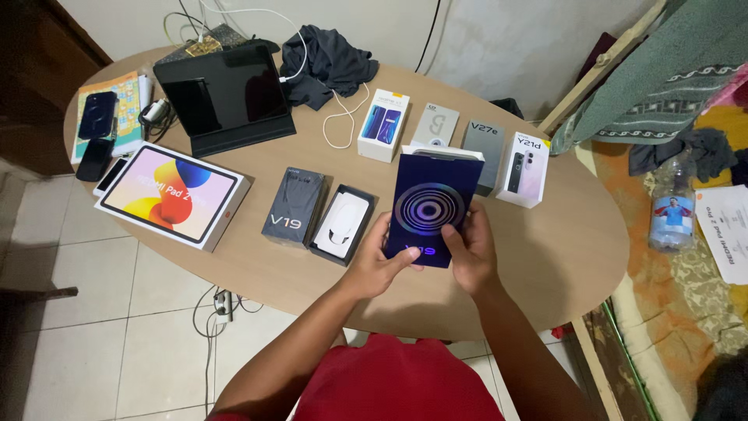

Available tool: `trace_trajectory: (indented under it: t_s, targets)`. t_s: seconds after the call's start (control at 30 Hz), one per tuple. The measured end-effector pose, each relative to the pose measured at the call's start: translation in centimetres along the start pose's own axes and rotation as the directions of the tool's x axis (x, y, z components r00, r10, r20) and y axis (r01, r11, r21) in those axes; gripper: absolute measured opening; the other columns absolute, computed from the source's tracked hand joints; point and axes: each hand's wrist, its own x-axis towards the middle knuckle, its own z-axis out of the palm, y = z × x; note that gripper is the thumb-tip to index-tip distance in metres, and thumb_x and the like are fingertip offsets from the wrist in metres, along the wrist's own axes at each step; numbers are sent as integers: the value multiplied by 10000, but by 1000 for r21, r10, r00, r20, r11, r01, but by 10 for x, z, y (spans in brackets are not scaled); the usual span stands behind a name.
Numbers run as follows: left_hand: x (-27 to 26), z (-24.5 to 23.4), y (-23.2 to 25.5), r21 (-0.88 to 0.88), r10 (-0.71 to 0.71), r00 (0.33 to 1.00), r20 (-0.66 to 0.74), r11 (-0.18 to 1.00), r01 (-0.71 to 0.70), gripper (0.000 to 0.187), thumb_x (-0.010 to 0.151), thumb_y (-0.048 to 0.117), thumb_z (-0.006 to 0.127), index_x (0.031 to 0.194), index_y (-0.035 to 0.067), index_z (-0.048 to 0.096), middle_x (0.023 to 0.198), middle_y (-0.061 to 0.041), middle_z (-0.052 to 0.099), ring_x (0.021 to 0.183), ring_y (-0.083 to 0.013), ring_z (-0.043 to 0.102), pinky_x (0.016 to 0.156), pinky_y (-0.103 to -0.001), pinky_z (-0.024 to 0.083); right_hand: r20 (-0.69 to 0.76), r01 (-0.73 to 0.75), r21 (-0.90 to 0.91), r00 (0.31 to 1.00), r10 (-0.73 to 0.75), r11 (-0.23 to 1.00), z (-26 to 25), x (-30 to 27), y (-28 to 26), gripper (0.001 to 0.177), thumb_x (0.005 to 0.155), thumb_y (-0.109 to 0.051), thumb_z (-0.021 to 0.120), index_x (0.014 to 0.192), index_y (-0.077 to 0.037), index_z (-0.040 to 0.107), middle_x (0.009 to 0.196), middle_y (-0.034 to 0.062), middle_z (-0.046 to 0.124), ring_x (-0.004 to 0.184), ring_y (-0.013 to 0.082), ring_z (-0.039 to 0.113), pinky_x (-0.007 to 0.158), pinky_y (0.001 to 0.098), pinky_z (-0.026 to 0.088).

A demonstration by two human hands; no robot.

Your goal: The person unboxes a Vivo V19 smartphone, removes the phone and accessories, and places the phone into a protective case. They then unbox a Vivo Y21d smartphone, remove the phone and accessories, and place it into a case. The person handles multiple boxes and accessories on a table.

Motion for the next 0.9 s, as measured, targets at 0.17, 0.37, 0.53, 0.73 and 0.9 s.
trace_trajectory:
  t_s: [0.17,0.37,0.53,0.73,0.9]
  targets:
    - [-6,-1,18,34,4,1000,29,999,-5,574,990,45,662,1488,-8,382,1218,-144,651,1043,-186,698,839,-353,659,9,-20,24,1000,20,1000,7,-2,-16,487,1034,-112,606,1444,1,368,1296,140,601,1218,192,587,1085,369,485]
    - [-17,-8,4,-108,-115,992,-47,988,109,561,1002,111,588,1504,25,353,1225,-91,636,1033,-166,688,784,-350,663,-47,-323,243,938,344,915,6,1,4,474,981,-61,597,1410,16,412,1228,146,640,1144,195,633,1023,361,519]
    - [-32,-26,-42,11,-222,968,-119,974,224,507,1006,166,598,1466,24,439,1198,-124,661,1020,-204,697,785,-393,659,-15,-420,201,902,431,885,8,-14,32,504,995,-12,604,1465,52,433,1274,149,627,1072,200,556,825,390,427]
    - [-40,-121,-91,949,53,981,-186,269,165,459,957,364,605,1297,60,655,1248,-192,656,1172,-379,621,1013,-509,490,-73,-510,254,837,542,822,0,-39,44,494,964,-28,562,1437,28,431,1230,129,647,1172,200,607,1028,358,492]
    - [-57,-155,-121,989,-25,993,-112,-96,109,286,882,326,676,1068,116,731,1156,-91,697,1151,-299,616,948,-493,462,-131,-568,267,779,613,778,-14,-52,44,507,957,-44,565,1441,22,432,1217,149,645,1105,243,625,963,417,517]
